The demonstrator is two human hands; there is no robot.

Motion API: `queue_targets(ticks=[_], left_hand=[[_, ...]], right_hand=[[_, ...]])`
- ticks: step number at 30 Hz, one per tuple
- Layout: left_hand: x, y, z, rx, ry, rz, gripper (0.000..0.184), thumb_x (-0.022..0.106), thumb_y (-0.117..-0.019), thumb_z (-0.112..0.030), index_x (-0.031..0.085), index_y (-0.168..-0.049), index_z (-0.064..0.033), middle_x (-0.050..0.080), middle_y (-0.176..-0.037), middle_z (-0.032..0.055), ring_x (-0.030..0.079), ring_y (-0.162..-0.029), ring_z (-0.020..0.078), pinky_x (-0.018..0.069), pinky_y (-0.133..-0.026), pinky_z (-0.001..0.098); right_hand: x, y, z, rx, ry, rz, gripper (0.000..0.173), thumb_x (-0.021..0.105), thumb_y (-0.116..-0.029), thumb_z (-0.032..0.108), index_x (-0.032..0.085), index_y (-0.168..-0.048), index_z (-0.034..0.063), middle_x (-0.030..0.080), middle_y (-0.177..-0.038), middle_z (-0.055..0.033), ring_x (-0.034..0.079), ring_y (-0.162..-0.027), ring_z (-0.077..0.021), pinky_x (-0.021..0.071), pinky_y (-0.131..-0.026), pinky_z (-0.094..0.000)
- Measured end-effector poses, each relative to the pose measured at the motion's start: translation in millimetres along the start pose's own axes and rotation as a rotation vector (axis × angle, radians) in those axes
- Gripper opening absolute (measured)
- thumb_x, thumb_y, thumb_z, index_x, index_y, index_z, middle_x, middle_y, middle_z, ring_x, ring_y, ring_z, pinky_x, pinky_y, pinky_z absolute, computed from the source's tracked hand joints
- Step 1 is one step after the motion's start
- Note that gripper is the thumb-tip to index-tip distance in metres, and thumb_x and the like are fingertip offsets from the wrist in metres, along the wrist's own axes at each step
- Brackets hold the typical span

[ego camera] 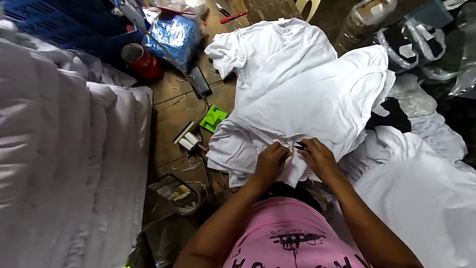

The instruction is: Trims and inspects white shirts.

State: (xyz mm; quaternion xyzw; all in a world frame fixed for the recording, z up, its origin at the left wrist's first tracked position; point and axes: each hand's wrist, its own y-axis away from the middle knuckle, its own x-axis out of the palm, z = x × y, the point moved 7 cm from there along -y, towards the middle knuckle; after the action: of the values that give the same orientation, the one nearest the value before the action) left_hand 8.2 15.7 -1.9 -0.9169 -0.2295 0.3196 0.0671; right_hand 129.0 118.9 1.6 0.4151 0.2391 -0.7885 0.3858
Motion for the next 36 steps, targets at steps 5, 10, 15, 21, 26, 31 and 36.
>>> queue_targets(ticks=[5,10,15,21,26,31,36], left_hand=[[6,-5,-20,0.07,0.142,-0.122,0.011,0.067,-0.0932,-0.004,0.076,-0.095,0.0025,0.071,-0.087,0.0159,0.07,-0.08,0.0221,0.0593,-0.078,0.0334],[18,-6,-2,-0.307,-0.115,0.185,0.047,0.066,-0.0978,-0.039,0.07,-0.115,0.004,0.068,-0.116,0.0229,0.064,-0.114,0.0376,0.0498,-0.099,0.051],[39,-42,-36,-0.206,-0.002,0.682,0.026,0.057,-0.1008,-0.014,0.068,-0.108,0.0084,0.07,-0.102,0.0248,0.068,-0.102,0.038,0.0516,-0.089,0.056],[-175,-164,21,-0.124,0.756,-0.495,0.043,0.04,-0.1089,-0.02,0.042,-0.146,0.0027,0.056,-0.14,0.0098,0.055,-0.126,0.0113,0.0469,-0.108,0.0319],[-105,-107,9,-0.179,0.039,-0.17,0.028,0.059,-0.1017,-0.016,0.067,-0.108,0.0101,0.07,-0.099,0.0191,0.068,-0.091,0.0225,0.0565,-0.086,0.0415],[45,-15,16,0.042,-0.284,0.26,0.029,0.066,-0.0959,-0.022,0.072,-0.109,0.0039,0.07,-0.107,0.025,0.069,-0.101,0.0423,0.0561,-0.085,0.0539],[16,22,4,-0.011,-0.161,0.016,0.021,0.06,-0.0989,-0.011,0.073,-0.093,0.0039,0.071,-0.087,0.0184,0.072,-0.085,0.0324,0.0601,-0.079,0.0449]], right_hand=[[9,-14,6,-0.04,0.046,-0.046,0.028,0.06,-0.0997,0.011,0.069,-0.121,-0.0051,0.071,-0.112,-0.0251,0.071,-0.101,-0.0427,0.0563,-0.088,-0.0594],[-17,-18,-10,0.046,-0.03,-0.064,0.033,0.054,-0.1053,0.016,0.068,-0.121,-0.0089,0.069,-0.109,-0.0304,0.069,-0.101,-0.0448,0.0534,-0.09,-0.0603],[-94,-5,-10,0.027,-0.235,-0.41,0.036,0.054,-0.105,0.018,0.065,-0.115,-0.0155,0.068,-0.095,-0.0216,0.063,-0.079,-0.0118,0.0528,-0.074,-0.024],[-167,18,-7,-0.081,-0.328,-0.732,0.027,0.054,-0.1061,0.018,0.06,-0.118,-0.0063,0.063,-0.098,0.0029,0.059,-0.08,0.0049,0.0535,-0.073,-0.0173],[-85,-9,-27,0.072,-0.366,-0.408,0.032,0.056,-0.1034,0.014,0.063,-0.12,-0.0124,0.068,-0.102,-0.0187,0.065,-0.083,-0.0126,0.0565,-0.077,-0.0301],[-10,-15,-27,0.078,-0.269,-0.078,0.028,0.059,-0.1015,0.014,0.071,-0.116,-0.0068,0.072,-0.105,-0.0214,0.072,-0.096,-0.0283,0.0575,-0.09,-0.0423],[10,6,-13,-0.127,-0.047,0.105,0.03,0.062,-0.0999,0.018,0.07,-0.118,-0.0048,0.07,-0.118,-0.0242,0.07,-0.105,-0.0394,0.0569,-0.09,-0.0529]])
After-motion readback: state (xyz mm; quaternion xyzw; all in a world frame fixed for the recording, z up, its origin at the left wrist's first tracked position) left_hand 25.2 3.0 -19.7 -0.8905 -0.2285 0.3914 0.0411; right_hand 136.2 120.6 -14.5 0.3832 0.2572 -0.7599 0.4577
